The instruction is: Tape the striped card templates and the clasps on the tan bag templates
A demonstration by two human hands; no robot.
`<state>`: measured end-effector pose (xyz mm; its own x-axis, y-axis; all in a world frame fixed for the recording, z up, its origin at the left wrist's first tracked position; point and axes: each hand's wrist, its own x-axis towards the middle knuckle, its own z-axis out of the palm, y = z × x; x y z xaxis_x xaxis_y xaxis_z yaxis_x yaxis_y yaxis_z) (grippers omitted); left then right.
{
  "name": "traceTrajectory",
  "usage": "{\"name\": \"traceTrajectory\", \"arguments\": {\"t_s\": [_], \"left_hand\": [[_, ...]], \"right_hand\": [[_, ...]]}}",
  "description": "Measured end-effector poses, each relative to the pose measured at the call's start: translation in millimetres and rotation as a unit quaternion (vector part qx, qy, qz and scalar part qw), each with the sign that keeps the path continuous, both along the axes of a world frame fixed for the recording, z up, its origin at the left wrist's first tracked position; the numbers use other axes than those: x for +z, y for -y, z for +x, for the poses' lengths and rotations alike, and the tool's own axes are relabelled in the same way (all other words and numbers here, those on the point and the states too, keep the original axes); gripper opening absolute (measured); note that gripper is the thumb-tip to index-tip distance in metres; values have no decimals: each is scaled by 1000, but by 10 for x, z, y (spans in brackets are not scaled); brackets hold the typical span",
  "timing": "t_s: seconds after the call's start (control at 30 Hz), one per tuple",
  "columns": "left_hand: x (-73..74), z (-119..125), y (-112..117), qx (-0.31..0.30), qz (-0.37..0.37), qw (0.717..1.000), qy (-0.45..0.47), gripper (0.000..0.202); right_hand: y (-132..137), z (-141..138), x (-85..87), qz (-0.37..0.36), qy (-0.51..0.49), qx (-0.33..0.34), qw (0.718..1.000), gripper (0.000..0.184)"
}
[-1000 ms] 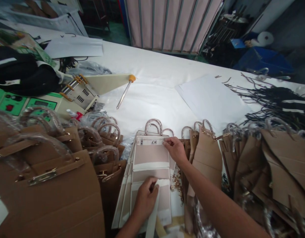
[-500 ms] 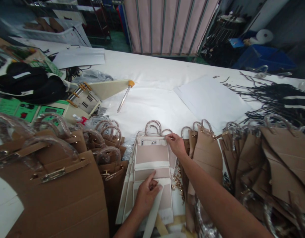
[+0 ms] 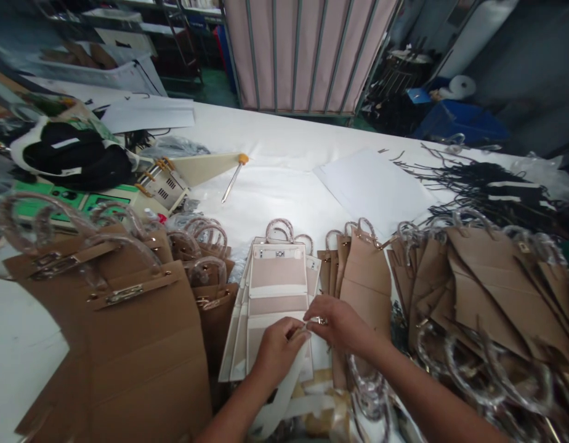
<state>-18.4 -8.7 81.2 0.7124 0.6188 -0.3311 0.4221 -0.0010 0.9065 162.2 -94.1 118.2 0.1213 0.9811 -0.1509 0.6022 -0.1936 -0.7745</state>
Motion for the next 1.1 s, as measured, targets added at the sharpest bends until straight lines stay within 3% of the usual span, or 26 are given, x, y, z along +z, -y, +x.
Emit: {"name": "traceTrajectory", "arguments": {"t_s": [0.23,0.37,0.47,0.57,0.7,0.87,1.1], "left_hand": [[78,-85,7,-37,112,993,-32,14],[35,-107,-1,-42,176,984,-5,21],[-9,-120,6,-36,189,981,16,25],[-131,-141,11,-28,133,991,18,22],[-435,-174,-51,49,14,998,-34,23],[-691,-204,-160,53,-10,997,-50,21],[-725,-216,-160,46,-18,996,-68,20]], "right_hand": [[-86,-78,244,-3,167,82,983,9],[-137,-94,101,-6,155,45,987,10],[-277,48,-132,-6,127,-52,991,15],[-572,265,-374,-5,8,-166,986,19],[-1127,402,-617,35,-96,-201,974,23],[-1621,316,-785,29,-31,-212,976,20],[-1724,195,-873,29,72,-215,974,17]]}}
